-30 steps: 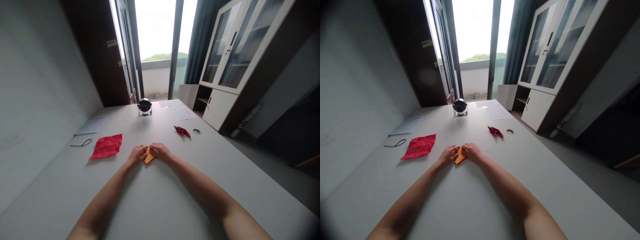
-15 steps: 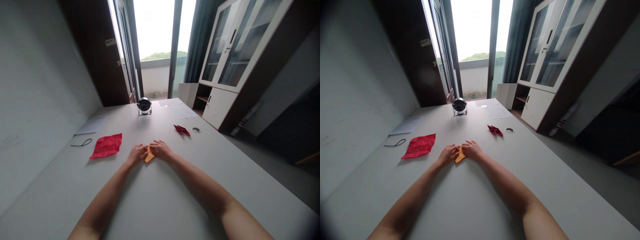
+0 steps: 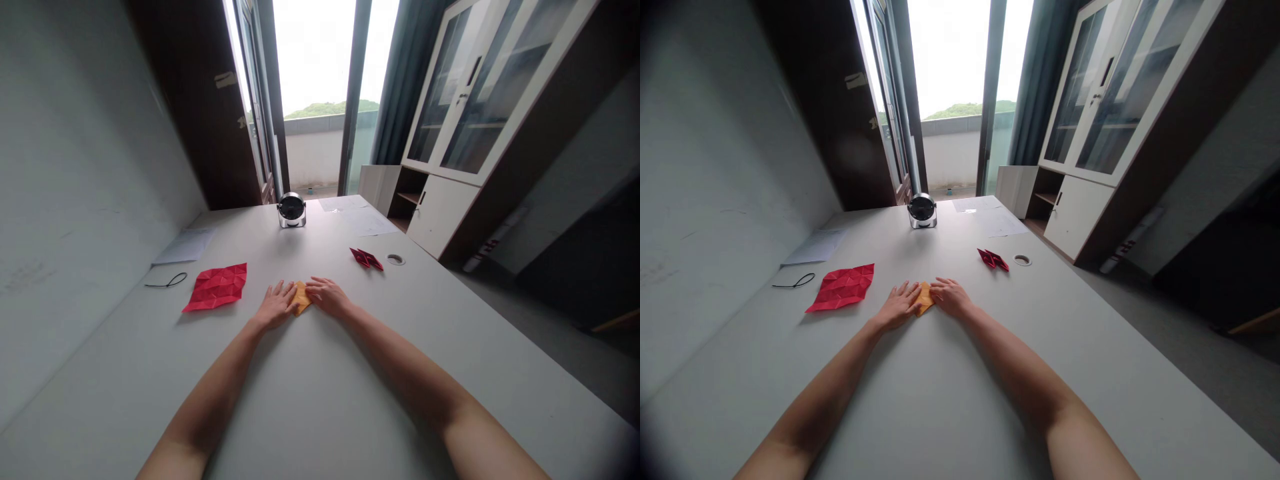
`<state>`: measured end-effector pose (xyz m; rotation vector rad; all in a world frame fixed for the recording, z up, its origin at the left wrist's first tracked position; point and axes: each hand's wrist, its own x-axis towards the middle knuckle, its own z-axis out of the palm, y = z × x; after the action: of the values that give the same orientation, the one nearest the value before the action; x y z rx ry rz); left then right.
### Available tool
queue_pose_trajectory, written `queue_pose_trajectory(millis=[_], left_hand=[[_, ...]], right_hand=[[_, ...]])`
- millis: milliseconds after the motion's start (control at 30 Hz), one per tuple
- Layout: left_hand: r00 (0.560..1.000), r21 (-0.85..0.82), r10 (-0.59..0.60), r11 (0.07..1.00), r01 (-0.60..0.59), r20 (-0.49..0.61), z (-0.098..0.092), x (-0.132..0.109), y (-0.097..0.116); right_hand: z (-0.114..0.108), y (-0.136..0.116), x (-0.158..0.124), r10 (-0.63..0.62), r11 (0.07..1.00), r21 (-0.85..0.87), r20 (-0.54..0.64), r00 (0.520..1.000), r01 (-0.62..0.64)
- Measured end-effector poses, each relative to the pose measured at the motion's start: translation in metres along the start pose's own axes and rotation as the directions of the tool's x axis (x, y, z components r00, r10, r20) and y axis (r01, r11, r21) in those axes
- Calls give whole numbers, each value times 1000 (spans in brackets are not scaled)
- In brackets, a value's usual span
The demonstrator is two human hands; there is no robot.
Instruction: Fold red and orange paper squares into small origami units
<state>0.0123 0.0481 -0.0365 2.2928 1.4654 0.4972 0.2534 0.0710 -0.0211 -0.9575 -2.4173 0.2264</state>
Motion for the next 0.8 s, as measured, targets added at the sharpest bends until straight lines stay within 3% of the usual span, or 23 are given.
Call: queue_pose_trajectory(millis=[267, 467, 667, 800], left_hand=[[996, -28, -79, 997, 78, -47, 0, 1, -10], [998, -81, -47, 996, 44, -36, -4, -1, -10], [1000, -64, -19, 998, 18, -3, 0, 0, 0], [999, 20, -13, 1000, 13, 42, 0, 0, 9]], right_hand=[[6, 2, 0, -17, 1000, -1, 0, 1000, 17], [8, 0, 2, -48, 999, -3, -46, 998, 48], [8, -5, 3, -73, 997, -10, -1, 997, 73], [14, 0, 3, -25, 999, 27, -11, 1000, 25]])
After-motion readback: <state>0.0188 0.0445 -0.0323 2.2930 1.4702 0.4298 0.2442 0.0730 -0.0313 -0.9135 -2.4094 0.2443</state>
